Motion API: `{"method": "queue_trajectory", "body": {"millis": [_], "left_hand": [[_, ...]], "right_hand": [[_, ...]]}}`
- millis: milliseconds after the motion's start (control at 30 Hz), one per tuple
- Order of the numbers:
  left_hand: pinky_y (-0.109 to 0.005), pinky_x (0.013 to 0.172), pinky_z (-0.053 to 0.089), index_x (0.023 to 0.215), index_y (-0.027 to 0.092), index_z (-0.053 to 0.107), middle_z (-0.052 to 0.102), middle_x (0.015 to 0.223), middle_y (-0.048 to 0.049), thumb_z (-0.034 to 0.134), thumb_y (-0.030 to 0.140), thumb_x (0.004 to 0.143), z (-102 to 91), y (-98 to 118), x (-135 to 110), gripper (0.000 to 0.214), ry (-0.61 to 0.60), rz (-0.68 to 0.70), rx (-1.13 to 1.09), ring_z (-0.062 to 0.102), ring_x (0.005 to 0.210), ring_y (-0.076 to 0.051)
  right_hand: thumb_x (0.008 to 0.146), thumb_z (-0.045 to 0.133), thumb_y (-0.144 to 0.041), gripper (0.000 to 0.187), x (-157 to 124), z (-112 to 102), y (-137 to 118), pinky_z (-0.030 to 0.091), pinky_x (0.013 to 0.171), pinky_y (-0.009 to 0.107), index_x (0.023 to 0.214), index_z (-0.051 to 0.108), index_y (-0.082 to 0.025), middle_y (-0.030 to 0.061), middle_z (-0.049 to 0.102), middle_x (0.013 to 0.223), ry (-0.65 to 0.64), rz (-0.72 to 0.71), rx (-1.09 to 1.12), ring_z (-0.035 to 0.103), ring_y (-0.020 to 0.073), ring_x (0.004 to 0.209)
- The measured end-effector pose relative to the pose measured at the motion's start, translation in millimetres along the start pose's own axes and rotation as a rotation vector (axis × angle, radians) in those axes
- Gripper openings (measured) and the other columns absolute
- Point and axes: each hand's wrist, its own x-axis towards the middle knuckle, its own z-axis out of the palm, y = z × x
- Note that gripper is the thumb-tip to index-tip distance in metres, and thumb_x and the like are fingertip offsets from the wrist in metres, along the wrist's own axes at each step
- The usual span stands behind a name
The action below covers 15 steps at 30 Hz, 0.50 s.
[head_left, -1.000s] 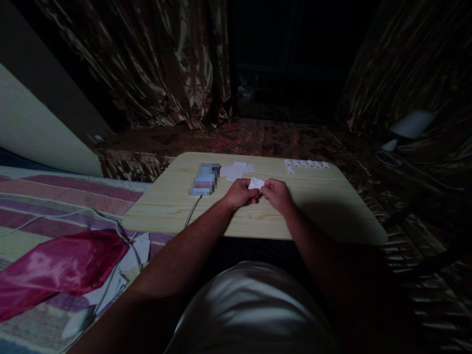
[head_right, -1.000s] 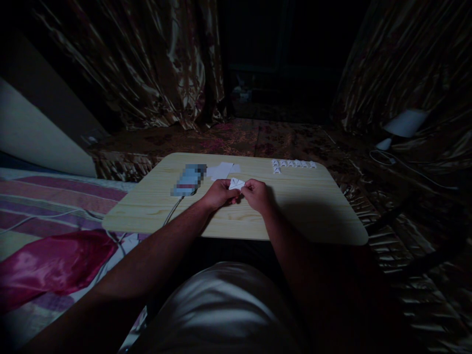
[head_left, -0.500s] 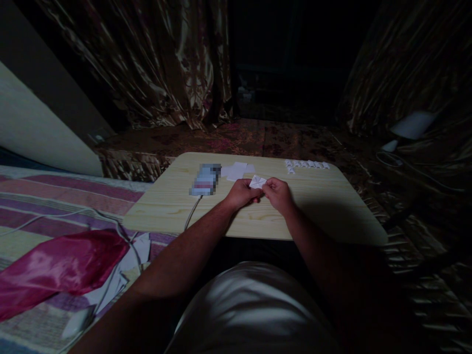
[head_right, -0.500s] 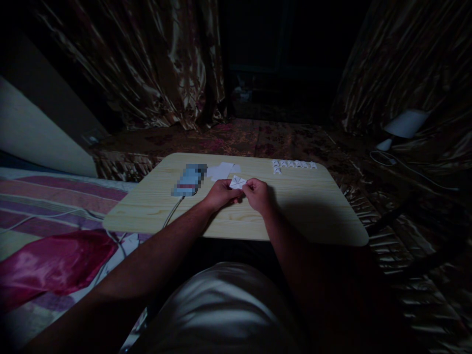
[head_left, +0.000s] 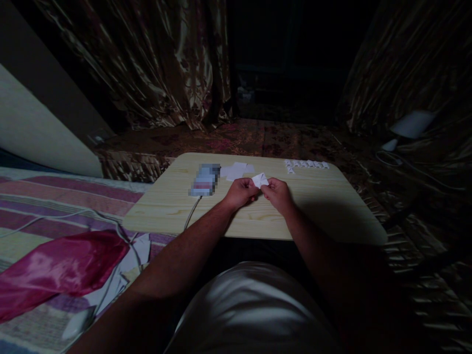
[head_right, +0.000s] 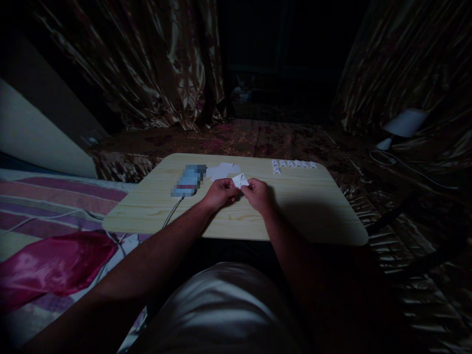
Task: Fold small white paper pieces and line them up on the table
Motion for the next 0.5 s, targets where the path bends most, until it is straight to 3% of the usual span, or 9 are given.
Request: {"method": "queue_trajectory", "body": {"millis": [500], "left_hand": [[-0.021,0.040,0.023,0.066,0.017,0.049,0.054,0.047,0.0033,0.071,0.031,0.066,-0.7,-1.2,-0.1,0.025,-0.070,-0.018,0.017,0.040,0.037,-0.006]], "right_hand": [[0.068,0.058,-0.026,0.008,-0.6,-1.2,-1.9,0.031,0.046,0.022,0.065,0.054,-0.019,-0.0048,0.052,0.052,-0.007,-0.017,-0.006,0.042,0.0097,0.048]]}}
